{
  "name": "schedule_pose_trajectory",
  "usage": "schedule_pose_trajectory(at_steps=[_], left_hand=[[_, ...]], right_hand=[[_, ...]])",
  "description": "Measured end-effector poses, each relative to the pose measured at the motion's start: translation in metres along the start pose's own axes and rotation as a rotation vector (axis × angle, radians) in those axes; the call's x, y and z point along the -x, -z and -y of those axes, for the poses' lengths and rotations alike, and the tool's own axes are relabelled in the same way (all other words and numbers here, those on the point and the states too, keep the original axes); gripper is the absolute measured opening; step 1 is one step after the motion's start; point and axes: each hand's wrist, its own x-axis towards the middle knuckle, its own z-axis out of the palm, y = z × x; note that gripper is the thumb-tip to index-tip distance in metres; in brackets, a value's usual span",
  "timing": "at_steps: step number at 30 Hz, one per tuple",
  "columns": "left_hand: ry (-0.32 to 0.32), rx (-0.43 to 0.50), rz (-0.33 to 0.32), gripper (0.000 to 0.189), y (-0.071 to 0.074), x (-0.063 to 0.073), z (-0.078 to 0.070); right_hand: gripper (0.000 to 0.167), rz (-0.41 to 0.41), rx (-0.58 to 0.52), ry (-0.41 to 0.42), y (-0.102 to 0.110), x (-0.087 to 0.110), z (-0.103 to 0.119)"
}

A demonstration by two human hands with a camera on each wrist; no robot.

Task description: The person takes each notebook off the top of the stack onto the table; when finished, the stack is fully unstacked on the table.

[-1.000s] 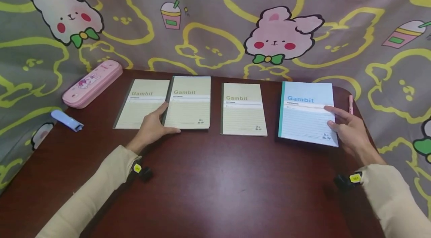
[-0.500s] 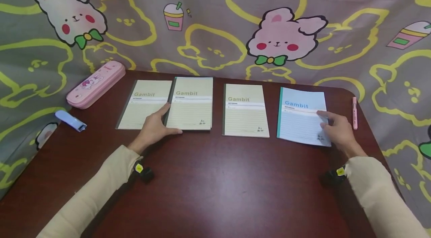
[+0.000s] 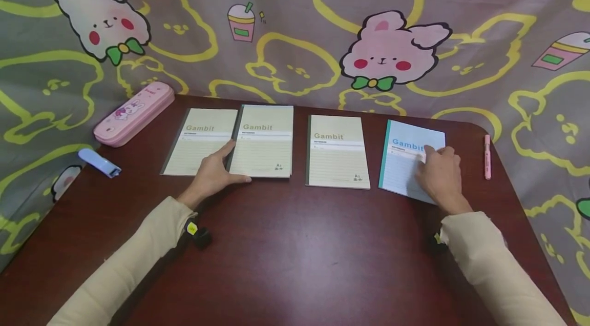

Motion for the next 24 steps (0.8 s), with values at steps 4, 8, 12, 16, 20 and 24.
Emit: schedule_pose_trajectory(at_steps=[4, 8, 12, 16, 20, 24], left_hand=[[0.009, -0.007, 0.001, 0.114, 0.0, 0.001, 0.0], [0.003, -0.016, -0.009, 0.113, 0.0, 0.0, 0.0], [-0.005, -0.015, -0.017, 0.113, -0.001, 0.0, 0.0], [0.004, -0.015, -0.02, 0.113, -0.002, 0.0, 0.0], [-0.003, -0.018, -0.02, 0.112, -0.002, -0.001, 0.0], [0.003, -0.018, -0.014, 0.112, -0.001, -0.001, 0.001]], right_hand=[[0.045, -0.08, -0.193, 0.263, -0.011, -0.001, 0.056], [0.05, 0.113, -0.443, 0.374, -0.027, 0.002, 0.12], [0.061, 0.225, -0.479, 0.432, -0.046, 0.003, 0.174], [0.069, 0.224, -0.338, 0.511, -0.066, 0.001, 0.208], [0.054, 0.142, -0.248, 0.544, -0.082, 0.001, 0.224], [0.055, 0.075, -0.217, 0.556, -0.088, 0.0, 0.227]])
